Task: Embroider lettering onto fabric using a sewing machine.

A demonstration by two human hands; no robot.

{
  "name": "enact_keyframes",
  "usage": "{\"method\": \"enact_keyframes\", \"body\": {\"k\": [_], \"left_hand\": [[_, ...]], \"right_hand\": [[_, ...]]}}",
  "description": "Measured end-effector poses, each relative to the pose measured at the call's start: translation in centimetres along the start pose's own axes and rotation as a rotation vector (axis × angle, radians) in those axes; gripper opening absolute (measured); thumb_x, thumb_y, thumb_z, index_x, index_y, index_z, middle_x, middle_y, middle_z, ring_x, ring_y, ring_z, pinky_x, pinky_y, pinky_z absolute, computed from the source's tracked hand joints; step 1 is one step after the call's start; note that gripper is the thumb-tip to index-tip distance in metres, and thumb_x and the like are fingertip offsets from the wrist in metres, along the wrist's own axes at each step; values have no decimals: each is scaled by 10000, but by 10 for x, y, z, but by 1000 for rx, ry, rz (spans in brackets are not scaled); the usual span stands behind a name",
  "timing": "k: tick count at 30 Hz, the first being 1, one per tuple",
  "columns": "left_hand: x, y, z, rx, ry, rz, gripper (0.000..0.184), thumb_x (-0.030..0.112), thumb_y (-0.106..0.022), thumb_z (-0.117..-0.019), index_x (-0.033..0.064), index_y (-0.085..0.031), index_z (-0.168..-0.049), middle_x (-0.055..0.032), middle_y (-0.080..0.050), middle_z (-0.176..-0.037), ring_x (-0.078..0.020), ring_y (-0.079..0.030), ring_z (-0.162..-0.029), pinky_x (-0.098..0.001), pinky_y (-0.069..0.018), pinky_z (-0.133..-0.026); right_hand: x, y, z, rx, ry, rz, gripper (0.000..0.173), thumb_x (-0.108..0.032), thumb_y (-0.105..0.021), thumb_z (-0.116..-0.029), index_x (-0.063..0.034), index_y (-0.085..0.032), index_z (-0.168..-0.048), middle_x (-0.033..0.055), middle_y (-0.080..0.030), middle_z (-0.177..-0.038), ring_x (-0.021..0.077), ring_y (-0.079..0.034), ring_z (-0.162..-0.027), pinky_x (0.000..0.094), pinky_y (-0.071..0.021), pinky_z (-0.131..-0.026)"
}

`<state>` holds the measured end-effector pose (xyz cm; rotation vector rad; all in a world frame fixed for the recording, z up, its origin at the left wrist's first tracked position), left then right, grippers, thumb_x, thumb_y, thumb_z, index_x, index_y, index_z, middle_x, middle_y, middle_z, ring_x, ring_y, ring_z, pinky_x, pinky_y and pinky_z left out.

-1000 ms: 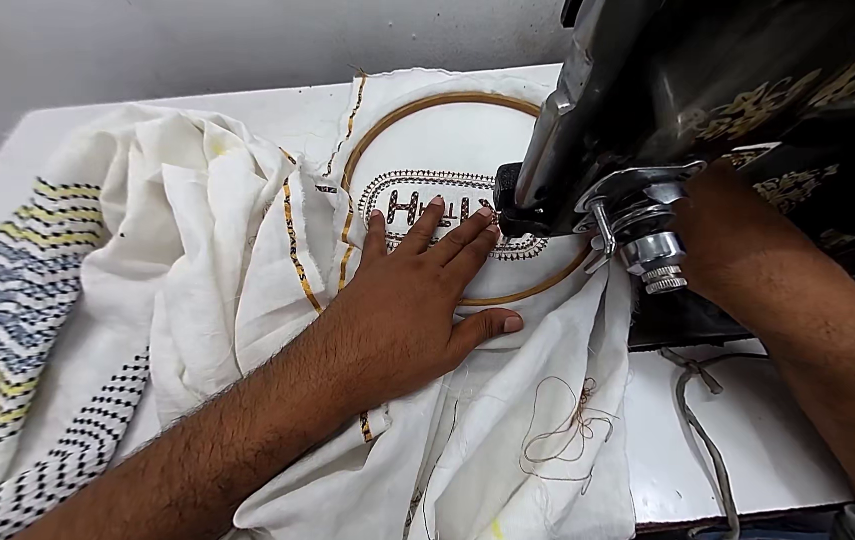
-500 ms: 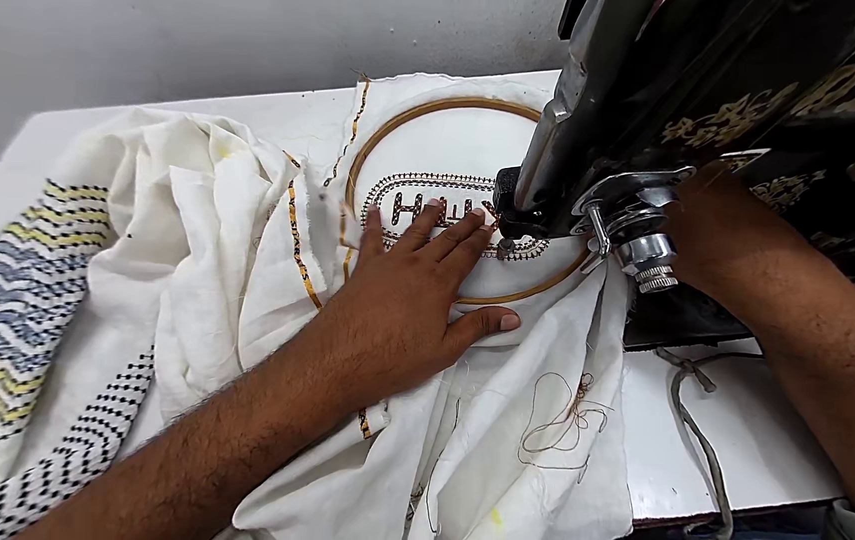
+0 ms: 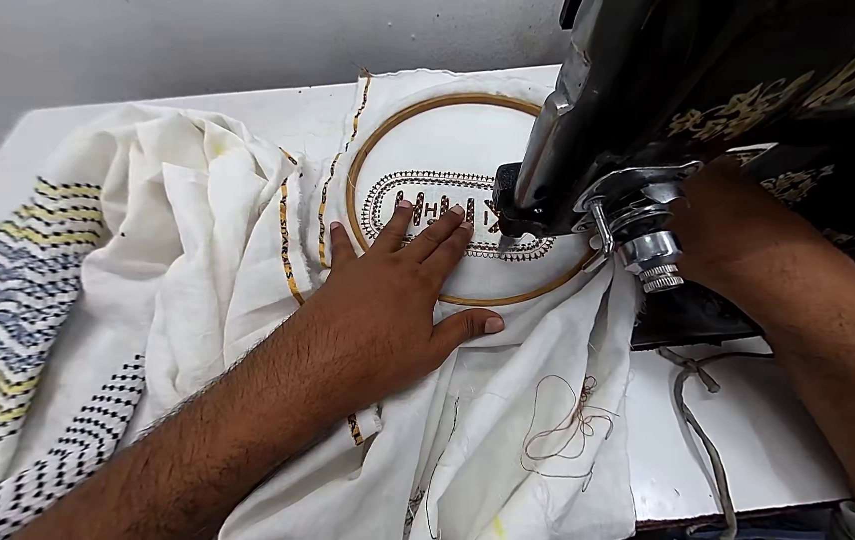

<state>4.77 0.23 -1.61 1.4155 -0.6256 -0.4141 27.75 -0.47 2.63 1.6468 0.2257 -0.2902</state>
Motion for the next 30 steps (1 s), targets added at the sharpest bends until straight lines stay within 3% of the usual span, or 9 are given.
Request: {"method": "enact_keyframes", "body": {"k": [19,30], "left_hand": [[0,-2,-2,2,11,8,904,803,-284,-947,201,-373,-1615,11,-322,-1682,-384,-236,-1559,-860,-157,-1071],[1,-1,0,11,5,-5,903,804,-286,-945,201,-384,-1611,18,-335,-1676,-375,-261,-1552,-857,-172,-1068]], "right_hand": [[-7,3,4,4,-43,-27,165,-9,-599,-969,84,-594,-832,268,-605,-853,384,-593,-833,540,-435,-698],[-4,2,2,10,-27,0,150,-53,-645,-960,40,-627,-843,240,-631,-853,380,-618,-837,549,-455,-698]]}}
Point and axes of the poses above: each hand's wrist, its own z-axis away from the middle knuckle, its own y-axis out of the back of the hand, x = y × z, the point moved 4 cm from there along -z, towards the middle knuckle
